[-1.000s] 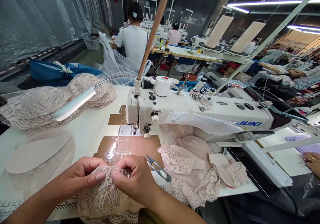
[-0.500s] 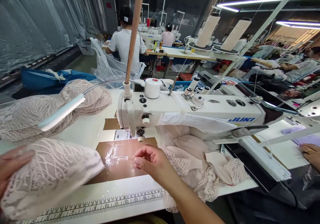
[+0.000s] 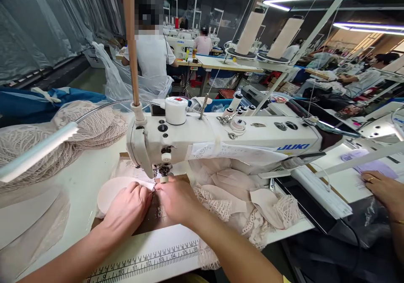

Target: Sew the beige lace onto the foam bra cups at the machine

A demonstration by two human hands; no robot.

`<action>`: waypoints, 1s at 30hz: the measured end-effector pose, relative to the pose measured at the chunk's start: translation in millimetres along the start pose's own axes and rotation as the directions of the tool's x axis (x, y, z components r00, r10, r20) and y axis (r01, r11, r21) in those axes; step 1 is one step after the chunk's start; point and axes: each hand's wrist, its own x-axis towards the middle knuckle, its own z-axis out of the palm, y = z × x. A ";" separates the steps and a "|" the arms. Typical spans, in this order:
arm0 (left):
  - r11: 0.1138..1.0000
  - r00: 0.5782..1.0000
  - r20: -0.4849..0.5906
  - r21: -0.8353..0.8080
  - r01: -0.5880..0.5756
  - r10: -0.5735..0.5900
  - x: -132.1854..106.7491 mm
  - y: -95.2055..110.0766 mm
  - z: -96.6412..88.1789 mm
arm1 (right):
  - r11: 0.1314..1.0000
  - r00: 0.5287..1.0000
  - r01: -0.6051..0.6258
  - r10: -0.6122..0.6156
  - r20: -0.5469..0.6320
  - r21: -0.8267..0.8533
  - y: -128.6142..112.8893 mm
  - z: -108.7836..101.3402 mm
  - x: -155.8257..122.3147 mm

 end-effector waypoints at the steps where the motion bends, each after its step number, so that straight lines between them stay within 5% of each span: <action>1: 1.000 1.000 0.010 0.017 0.006 -0.006 -2.3 2.4 -0.5 | 0.999 1.000 0.018 -0.017 0.025 -0.034 -0.4 2.7 0.5; 5: 0.987 0.989 0.150 0.160 -0.023 -0.001 -7.2 14.3 -21.6 | 0.972 0.990 0.044 -0.012 0.140 -0.231 -5.8 11.4 2.0; 9: 0.990 0.929 0.351 0.032 -0.138 0.118 -2.5 7.2 -47.4 | 0.905 0.987 0.084 -0.017 0.162 -0.416 -8.7 18.9 2.6; 13: 0.969 0.950 0.202 0.007 -0.247 0.240 1.9 -19.1 -39.4 | 0.850 0.994 0.046 0.015 0.111 -0.525 -5.5 29.6 2.2; 18: 0.813 0.858 0.170 0.274 -0.514 0.485 3.9 -36.3 -16.2 | 0.821 0.998 0.004 0.029 0.050 -0.571 0.1 40.4 4.3; 25: 0.762 0.822 0.151 0.311 -0.567 0.550 25.5 -39.2 -18.4 | 0.825 0.994 -0.111 0.095 -0.057 -0.555 2.9 41.3 14.5; 30: 0.798 0.842 0.181 0.271 -0.539 0.508 30.4 -43.5 -19.3 | 0.829 0.989 -0.150 0.122 -0.088 -0.539 2.3 40.9 18.3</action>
